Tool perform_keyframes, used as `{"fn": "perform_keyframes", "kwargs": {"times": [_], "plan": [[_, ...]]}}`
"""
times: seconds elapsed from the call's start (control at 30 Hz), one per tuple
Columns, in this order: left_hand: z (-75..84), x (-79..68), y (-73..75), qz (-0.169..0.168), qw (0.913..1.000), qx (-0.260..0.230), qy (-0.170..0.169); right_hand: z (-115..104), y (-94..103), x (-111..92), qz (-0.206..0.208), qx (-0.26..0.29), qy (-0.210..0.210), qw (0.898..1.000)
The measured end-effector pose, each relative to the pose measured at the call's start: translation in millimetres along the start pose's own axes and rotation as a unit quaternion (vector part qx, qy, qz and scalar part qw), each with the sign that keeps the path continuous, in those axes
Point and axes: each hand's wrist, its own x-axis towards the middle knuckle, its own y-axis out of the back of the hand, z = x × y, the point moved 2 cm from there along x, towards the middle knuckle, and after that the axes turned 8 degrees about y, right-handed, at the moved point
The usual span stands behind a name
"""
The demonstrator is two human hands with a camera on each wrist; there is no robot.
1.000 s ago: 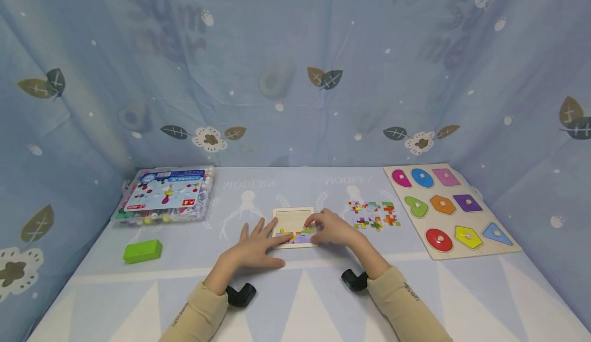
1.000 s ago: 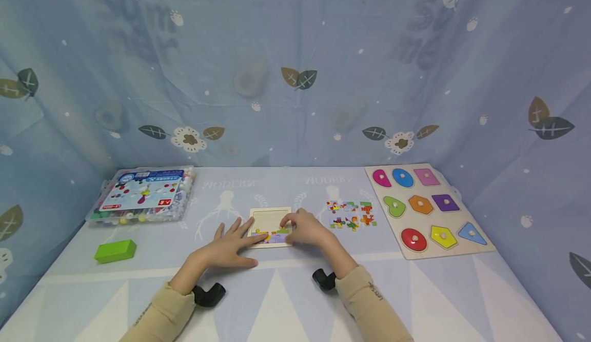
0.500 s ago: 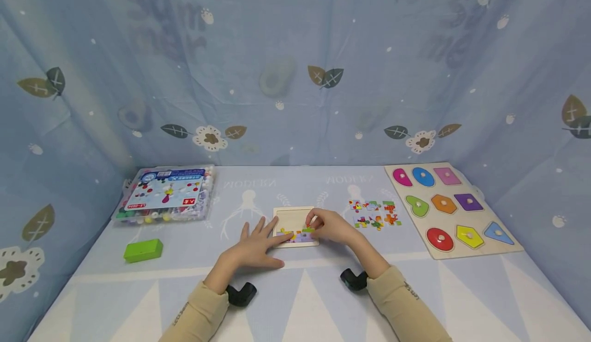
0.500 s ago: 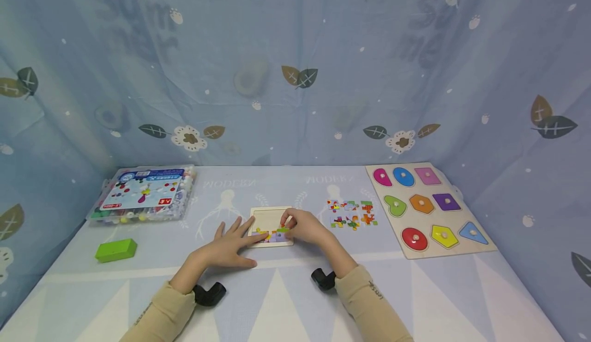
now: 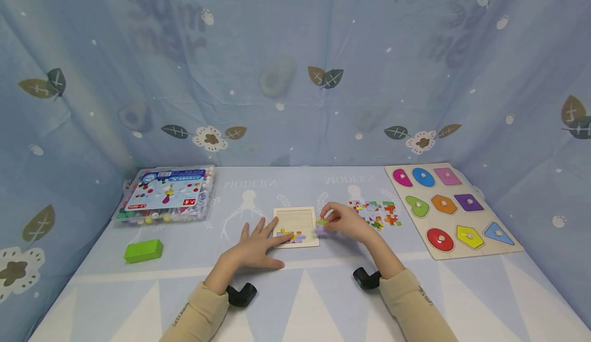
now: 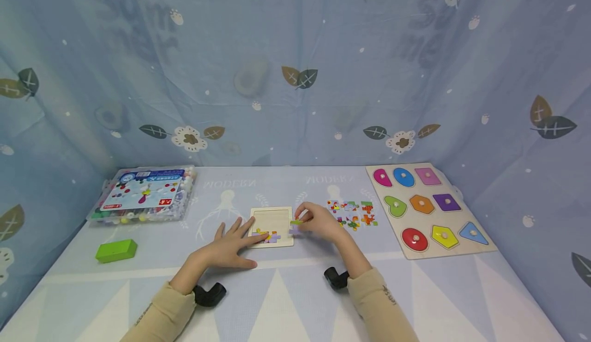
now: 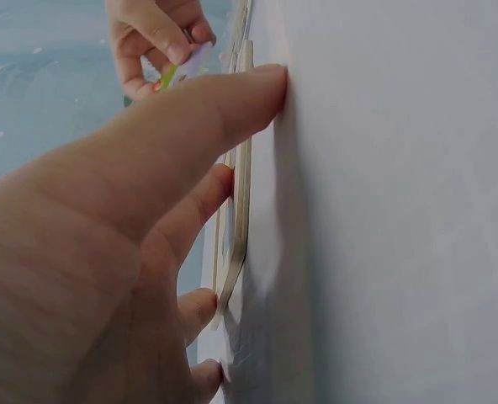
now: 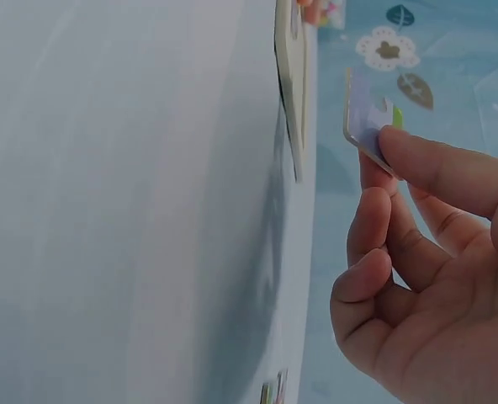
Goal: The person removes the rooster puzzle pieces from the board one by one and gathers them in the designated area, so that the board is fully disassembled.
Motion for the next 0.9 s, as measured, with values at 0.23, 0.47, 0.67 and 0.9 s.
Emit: {"fn": "perform_keyframes", "kwargs": {"times": [0.23,0.47,0.67,0.9], "plan": [[-0.3,-1.0,-0.3,0.004,1.0000,-0.002,-0.006,12.5,19.3,-13.0,0.017,0.011,-0.008,1.000],[-0.3,-1.4,-0.3,0.006,0.9999,-0.002,-0.008,21.3,37.9,-27.1,0.036,0.010,-0.011,0.999],[-0.7,-1.5,-0.9,0.002,1.0000,0.002,-0.007,29.3,50.6,-39.6,0.055,0.003,-0.028,0.998],[-0.1,-0.5,0.4,0.000,1.0000,0.002,-0.004,37.0,72.1,-53.5,0.061,-0.012,-0.073,0.995]]}}
